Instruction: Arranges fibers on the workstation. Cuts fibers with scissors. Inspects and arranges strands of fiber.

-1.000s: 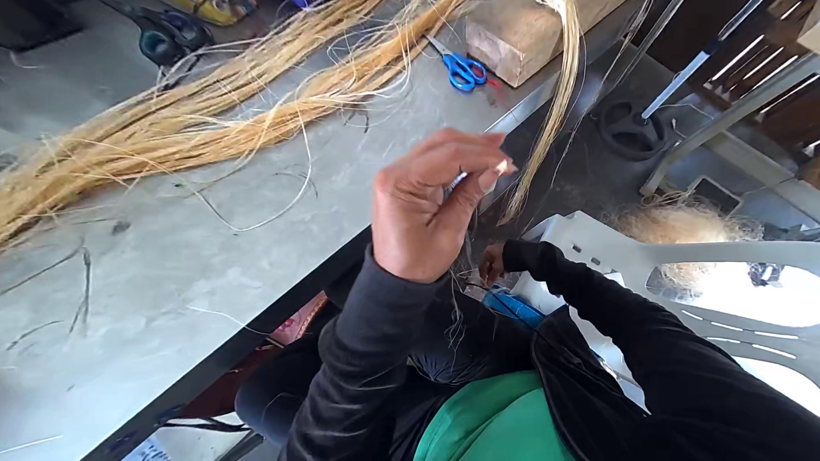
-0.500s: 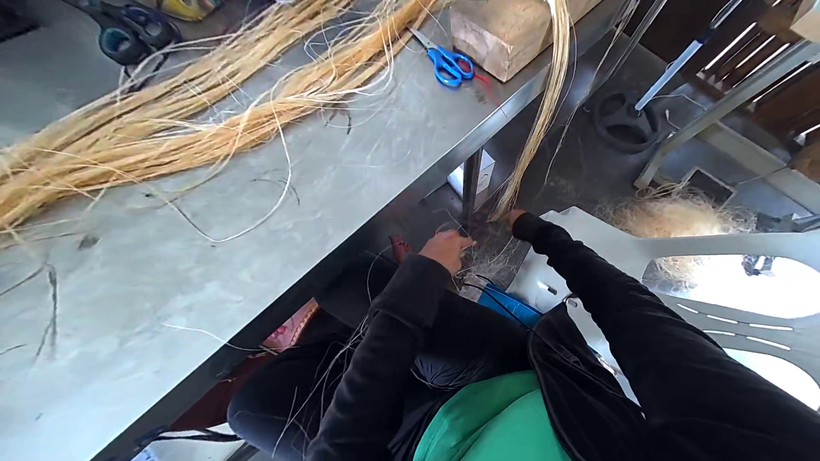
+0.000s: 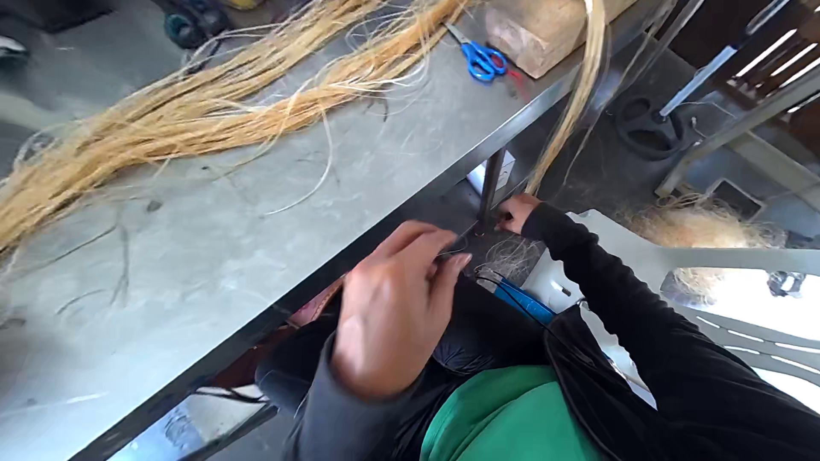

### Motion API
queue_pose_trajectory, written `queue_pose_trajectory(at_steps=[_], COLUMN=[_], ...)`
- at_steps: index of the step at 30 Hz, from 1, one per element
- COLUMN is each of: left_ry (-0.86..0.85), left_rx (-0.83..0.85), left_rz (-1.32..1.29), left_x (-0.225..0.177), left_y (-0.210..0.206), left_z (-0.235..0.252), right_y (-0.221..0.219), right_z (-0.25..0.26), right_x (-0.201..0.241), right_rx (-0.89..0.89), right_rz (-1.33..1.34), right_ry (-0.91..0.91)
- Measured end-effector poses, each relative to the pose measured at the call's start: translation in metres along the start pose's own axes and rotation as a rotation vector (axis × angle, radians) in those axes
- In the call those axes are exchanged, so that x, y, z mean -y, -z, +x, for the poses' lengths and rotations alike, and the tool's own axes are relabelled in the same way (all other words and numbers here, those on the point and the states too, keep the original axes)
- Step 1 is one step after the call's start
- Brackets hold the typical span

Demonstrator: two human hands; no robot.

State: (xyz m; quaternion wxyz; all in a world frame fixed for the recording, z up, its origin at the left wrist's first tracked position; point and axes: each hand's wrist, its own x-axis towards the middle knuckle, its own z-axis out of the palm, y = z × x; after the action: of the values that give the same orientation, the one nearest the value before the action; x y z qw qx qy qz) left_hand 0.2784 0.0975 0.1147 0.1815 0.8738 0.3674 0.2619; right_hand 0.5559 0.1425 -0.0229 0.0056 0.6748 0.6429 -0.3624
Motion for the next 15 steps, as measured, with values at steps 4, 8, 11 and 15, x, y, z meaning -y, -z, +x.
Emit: queue_pose_trajectory(at_steps=[4, 8, 11, 15], left_ry=[0.327, 0.682, 0.843, 0.8], left_rx=[0.045, 0.25, 0.414, 0.498], left_rz=[0.003, -0.102, -0.189, -0.203], left_x=[0.043, 0.09, 0.1, 0.082], left_y=[0.032, 0.005, -0.029, -0.035], left_z=[-0.093, -0.173, -0.204, -0.194], right_y=[-0.011, -0.029, -0.054, -0.085], right_z=[-0.035, -0.046, -0.05, -0.051], right_x=[0.05, 0.098, 0.139, 0.193], right_rx=[-0.185, -0.134, -0.118, 0.261], right_rz=[0.491, 0.574, 0.298, -0.232], right_ry=[0.58, 0.905, 0.925, 0.597])
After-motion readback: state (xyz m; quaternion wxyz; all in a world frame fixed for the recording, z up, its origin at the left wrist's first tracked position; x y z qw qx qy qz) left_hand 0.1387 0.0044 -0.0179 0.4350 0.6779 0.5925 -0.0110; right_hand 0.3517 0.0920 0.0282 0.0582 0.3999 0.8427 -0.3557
